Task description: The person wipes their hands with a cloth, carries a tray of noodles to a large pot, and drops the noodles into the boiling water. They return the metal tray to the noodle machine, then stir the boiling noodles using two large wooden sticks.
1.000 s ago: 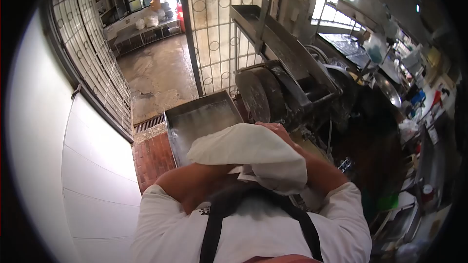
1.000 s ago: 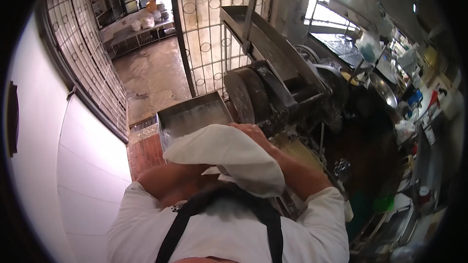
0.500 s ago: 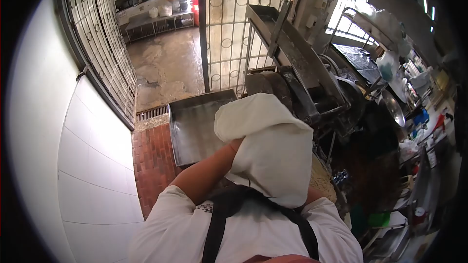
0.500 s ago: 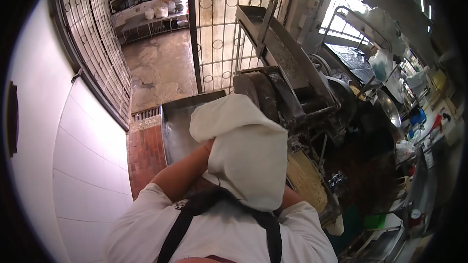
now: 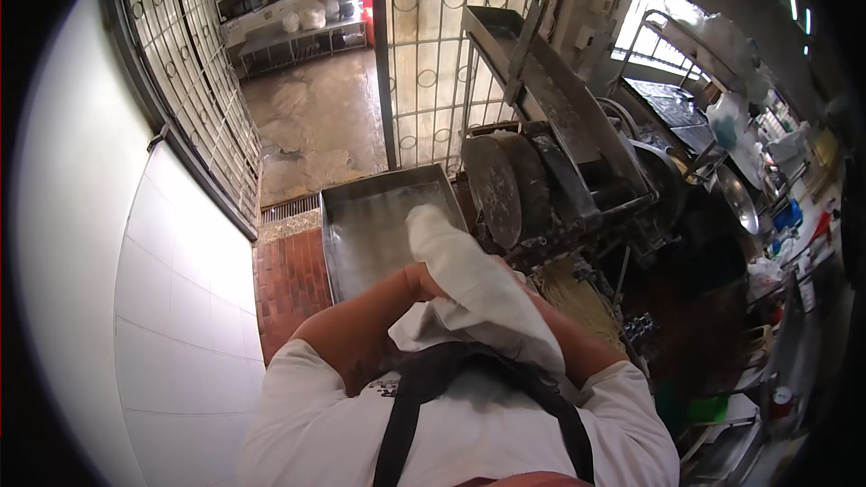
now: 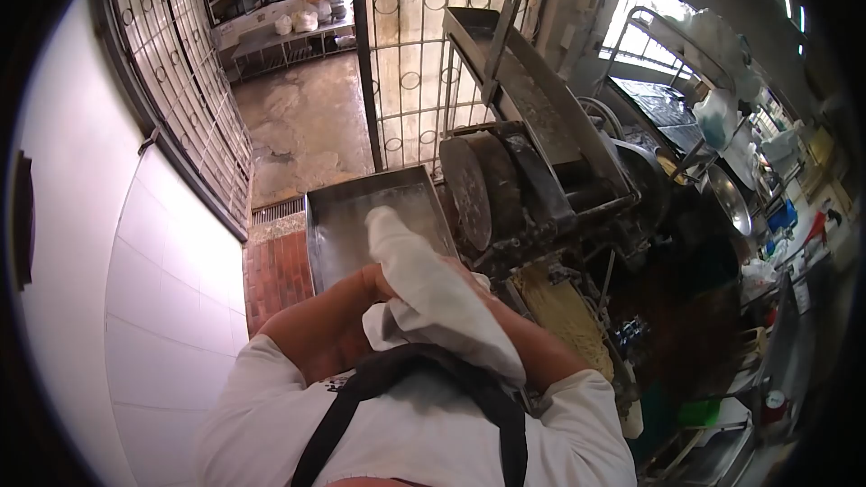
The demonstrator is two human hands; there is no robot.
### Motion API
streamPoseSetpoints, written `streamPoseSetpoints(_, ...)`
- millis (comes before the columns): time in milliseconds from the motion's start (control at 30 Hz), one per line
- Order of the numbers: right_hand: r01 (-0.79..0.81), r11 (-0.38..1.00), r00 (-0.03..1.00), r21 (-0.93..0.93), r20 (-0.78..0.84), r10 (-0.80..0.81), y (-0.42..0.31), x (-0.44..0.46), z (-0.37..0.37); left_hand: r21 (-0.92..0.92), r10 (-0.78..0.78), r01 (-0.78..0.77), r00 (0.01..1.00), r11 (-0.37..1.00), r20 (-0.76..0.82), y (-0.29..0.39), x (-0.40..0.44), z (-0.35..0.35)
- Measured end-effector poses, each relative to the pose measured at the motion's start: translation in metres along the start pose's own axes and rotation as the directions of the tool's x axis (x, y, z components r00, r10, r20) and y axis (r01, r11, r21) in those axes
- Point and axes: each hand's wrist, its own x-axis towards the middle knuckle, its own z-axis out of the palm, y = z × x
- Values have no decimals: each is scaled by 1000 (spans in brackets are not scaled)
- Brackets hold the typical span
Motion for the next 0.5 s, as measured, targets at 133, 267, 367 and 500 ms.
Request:
streamPoseSetpoints(133, 11, 999, 1000, -48, -1, -11, 10, 15, -2, -456, -62, 106, 992, 884, 112, -2, 2, -1)
streamPoseSetpoints(267, -52, 983, 987, 176, -142, 78, 39, -3, 18, -938, -109, 117, 990, 326, 86, 64, 11, 38)
streamPoseSetpoints(367, -80, 907, 957, 414, -224, 186, 52, -11, 37, -648, -90, -81, 970, 758, -226, 67, 11, 49)
streamPoseSetpoints(500, -78, 789, 921, 610, -260, 291, 60, -6, 64, -571, -49, -292, 861, 767, -506, 49, 26, 30)
